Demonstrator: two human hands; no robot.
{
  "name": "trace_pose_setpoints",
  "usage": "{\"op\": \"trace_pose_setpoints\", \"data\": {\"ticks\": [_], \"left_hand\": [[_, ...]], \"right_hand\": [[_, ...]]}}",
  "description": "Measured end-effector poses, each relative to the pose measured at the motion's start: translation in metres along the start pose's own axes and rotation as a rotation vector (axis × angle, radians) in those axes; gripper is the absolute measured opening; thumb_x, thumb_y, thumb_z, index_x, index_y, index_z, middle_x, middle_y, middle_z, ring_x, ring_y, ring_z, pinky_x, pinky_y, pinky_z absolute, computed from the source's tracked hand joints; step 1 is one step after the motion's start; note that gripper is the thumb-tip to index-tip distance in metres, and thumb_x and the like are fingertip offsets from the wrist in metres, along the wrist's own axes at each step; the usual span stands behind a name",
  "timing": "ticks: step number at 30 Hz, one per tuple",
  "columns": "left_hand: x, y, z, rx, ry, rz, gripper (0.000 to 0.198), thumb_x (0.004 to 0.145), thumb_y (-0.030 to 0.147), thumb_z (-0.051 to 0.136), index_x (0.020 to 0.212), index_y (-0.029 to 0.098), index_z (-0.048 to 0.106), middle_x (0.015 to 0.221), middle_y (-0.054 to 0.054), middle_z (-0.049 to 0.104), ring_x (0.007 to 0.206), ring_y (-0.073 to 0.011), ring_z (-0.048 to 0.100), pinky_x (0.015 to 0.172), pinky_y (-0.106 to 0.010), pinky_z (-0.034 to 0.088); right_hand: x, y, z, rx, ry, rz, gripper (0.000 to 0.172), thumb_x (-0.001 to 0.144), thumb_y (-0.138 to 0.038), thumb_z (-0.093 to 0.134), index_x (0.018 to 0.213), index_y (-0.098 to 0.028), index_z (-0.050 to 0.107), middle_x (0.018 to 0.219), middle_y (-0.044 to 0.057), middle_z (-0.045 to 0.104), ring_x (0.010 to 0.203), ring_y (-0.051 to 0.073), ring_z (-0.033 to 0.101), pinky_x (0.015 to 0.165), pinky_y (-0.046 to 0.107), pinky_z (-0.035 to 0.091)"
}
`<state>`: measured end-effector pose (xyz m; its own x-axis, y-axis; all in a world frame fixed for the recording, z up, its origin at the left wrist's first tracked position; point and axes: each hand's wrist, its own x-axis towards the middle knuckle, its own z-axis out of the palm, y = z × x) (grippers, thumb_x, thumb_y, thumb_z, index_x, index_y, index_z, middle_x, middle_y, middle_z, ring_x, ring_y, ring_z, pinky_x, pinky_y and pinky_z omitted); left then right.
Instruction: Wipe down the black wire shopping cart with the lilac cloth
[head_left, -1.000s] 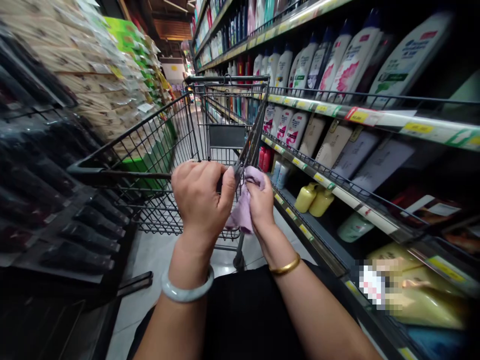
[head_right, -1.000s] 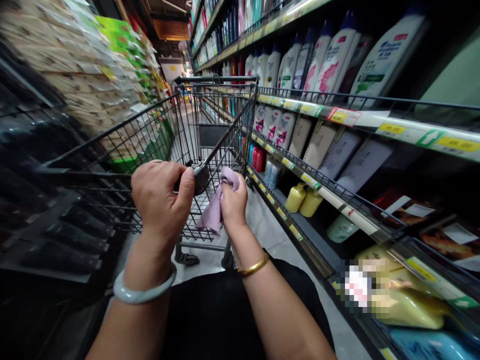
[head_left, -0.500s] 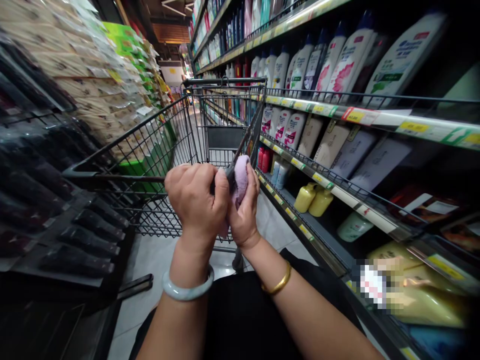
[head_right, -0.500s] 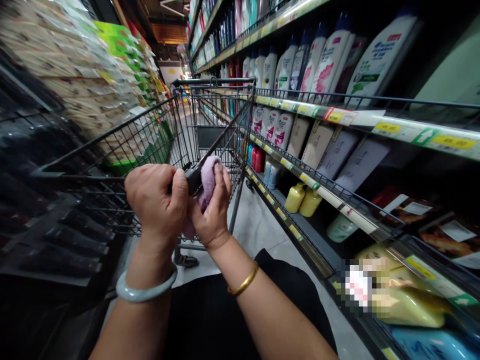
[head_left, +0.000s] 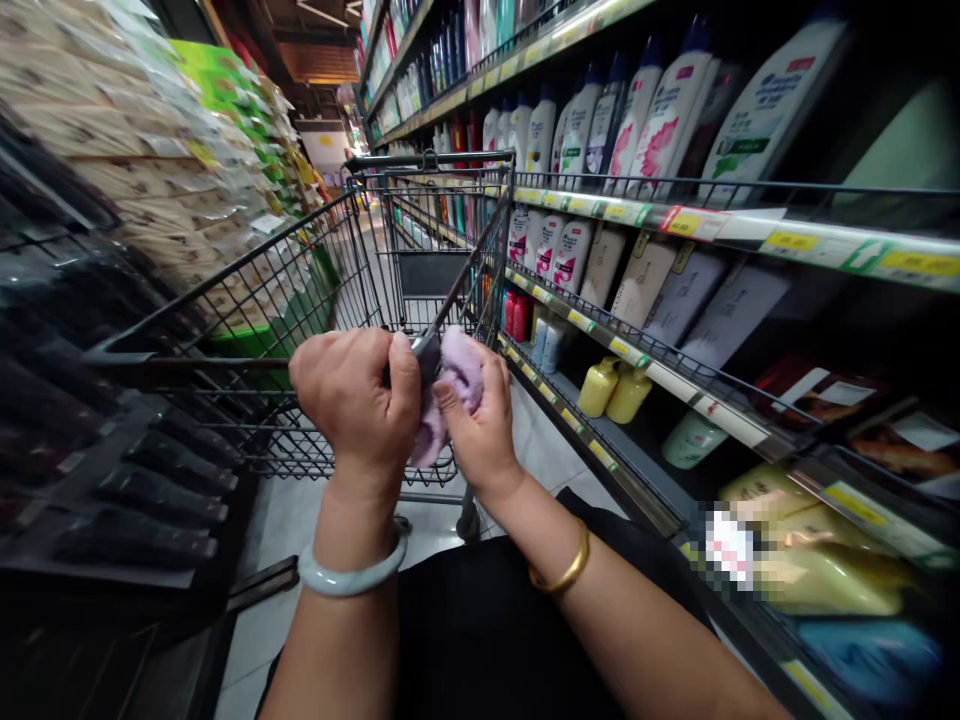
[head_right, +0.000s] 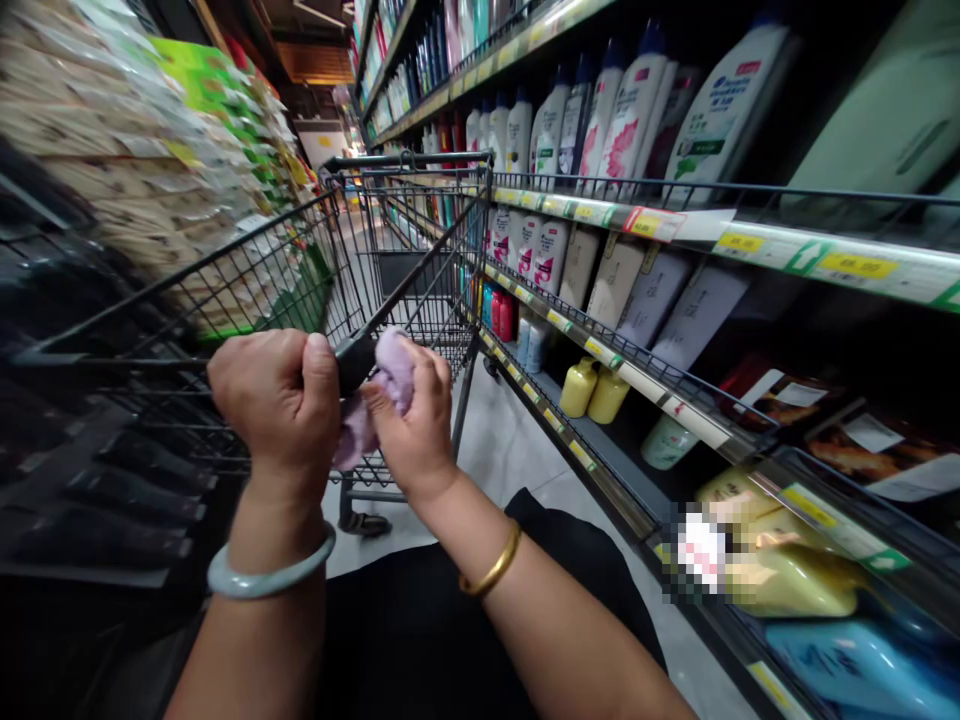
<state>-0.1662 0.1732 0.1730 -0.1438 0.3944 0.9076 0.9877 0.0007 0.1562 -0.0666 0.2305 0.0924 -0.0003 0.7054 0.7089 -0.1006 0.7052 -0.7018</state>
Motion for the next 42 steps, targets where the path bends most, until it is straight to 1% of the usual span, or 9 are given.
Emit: {"op": "trace_pose_setpoints", "data": {"ticks": [4,9,13,15,20,26,32,37,42], "left_hand": [[0.001,-0.001,0.000,-0.004,0.019,0.009,0.045,0.101,0.040,0.044,0.062,0.025,0.028,0.059,-0.001,0.035,0.066,-0.0213,0.036,0.074,-0.040,0.022],[0.001,-0.001,0.001,0.007,0.003,0.001,0.045,0.101,0.040,0.044,0.062,0.024,0.028,0.059,-0.001,0.035,0.065,-0.0219,0.037,0.073,-0.040,0.022],[0.002,-0.001,0.001,0.029,0.008,0.005,0.046,0.102,0.041,0.043,0.061,0.024,0.029,0.058,-0.002,0.036,0.066,-0.0217,0.038,0.073,-0.041,0.023],[0.002,-0.002,0.000,0.037,0.010,0.000,0.046,0.101,0.041,0.043,0.061,0.024,0.029,0.058,-0.002,0.036,0.065,-0.0216,0.038,0.073,-0.040,0.023],[0.002,-0.004,-0.004,0.032,-0.005,0.010,0.046,0.102,0.038,0.043,0.061,0.024,0.027,0.058,-0.001,0.037,0.064,-0.0205,0.035,0.072,-0.040,0.022],[0.000,-0.005,-0.006,0.035,0.008,0.007,0.044,0.102,0.038,0.041,0.062,0.023,0.029,0.059,-0.001,0.035,0.065,-0.0199,0.034,0.072,-0.040,0.022],[0.000,-0.006,-0.010,0.026,-0.012,0.006,0.046,0.103,0.039,0.042,0.063,0.024,0.026,0.058,-0.002,0.040,0.066,-0.0207,0.036,0.072,-0.041,0.023],[-0.004,-0.013,-0.010,0.008,0.034,-0.004,0.047,0.106,0.042,0.034,0.063,0.024,0.040,0.063,-0.003,0.050,0.069,-0.0210,0.044,0.075,-0.041,0.029],[-0.010,-0.021,-0.009,0.002,0.155,-0.038,0.051,0.108,0.042,0.032,0.063,0.025,0.047,0.062,-0.003,0.053,0.071,-0.0219,0.051,0.077,-0.041,0.034]], "right_hand": [[0.007,0.012,-0.005,-0.051,-0.058,-0.137,0.042,0.097,-0.042,0.067,0.135,-0.028,0.058,0.134,0.010,0.063,0.130,0.022,0.060,0.118,0.043,0.050],[0.012,0.031,-0.003,-0.019,0.057,0.235,0.036,0.097,-0.040,0.064,0.128,-0.021,0.060,0.121,0.010,0.068,0.113,0.022,0.066,0.107,0.045,0.055],[0.010,0.002,-0.001,0.004,-0.003,-0.080,0.038,0.099,-0.040,0.064,0.135,-0.028,0.058,0.133,0.009,0.063,0.126,0.022,0.060,0.116,0.043,0.050],[0.009,0.001,0.000,-0.011,-0.027,-0.144,0.036,0.100,-0.039,0.063,0.134,-0.030,0.058,0.133,0.009,0.063,0.129,0.022,0.059,0.117,0.043,0.048],[0.006,0.019,0.002,-0.085,0.053,0.170,0.039,0.098,-0.043,0.061,0.131,-0.023,0.060,0.123,0.011,0.065,0.115,0.025,0.064,0.106,0.049,0.055],[0.010,-0.009,0.002,-0.057,-0.031,-0.173,0.036,0.099,-0.041,0.064,0.133,-0.030,0.060,0.132,0.009,0.063,0.129,0.022,0.059,0.119,0.044,0.047],[0.011,0.024,0.005,-0.056,0.068,0.207,0.040,0.096,-0.042,0.063,0.131,-0.022,0.061,0.124,0.011,0.064,0.116,0.023,0.063,0.110,0.049,0.052],[0.011,-0.004,0.006,-0.062,-0.025,-0.145,0.037,0.097,-0.039,0.067,0.132,-0.030,0.061,0.131,0.009,0.063,0.128,0.023,0.059,0.118,0.046,0.048],[0.011,-0.002,0.007,-0.098,-0.042,-0.038,0.035,0.097,-0.033,0.064,0.131,-0.025,0.061,0.126,0.011,0.063,0.121,0.024,0.063,0.111,0.046,0.053]]}}
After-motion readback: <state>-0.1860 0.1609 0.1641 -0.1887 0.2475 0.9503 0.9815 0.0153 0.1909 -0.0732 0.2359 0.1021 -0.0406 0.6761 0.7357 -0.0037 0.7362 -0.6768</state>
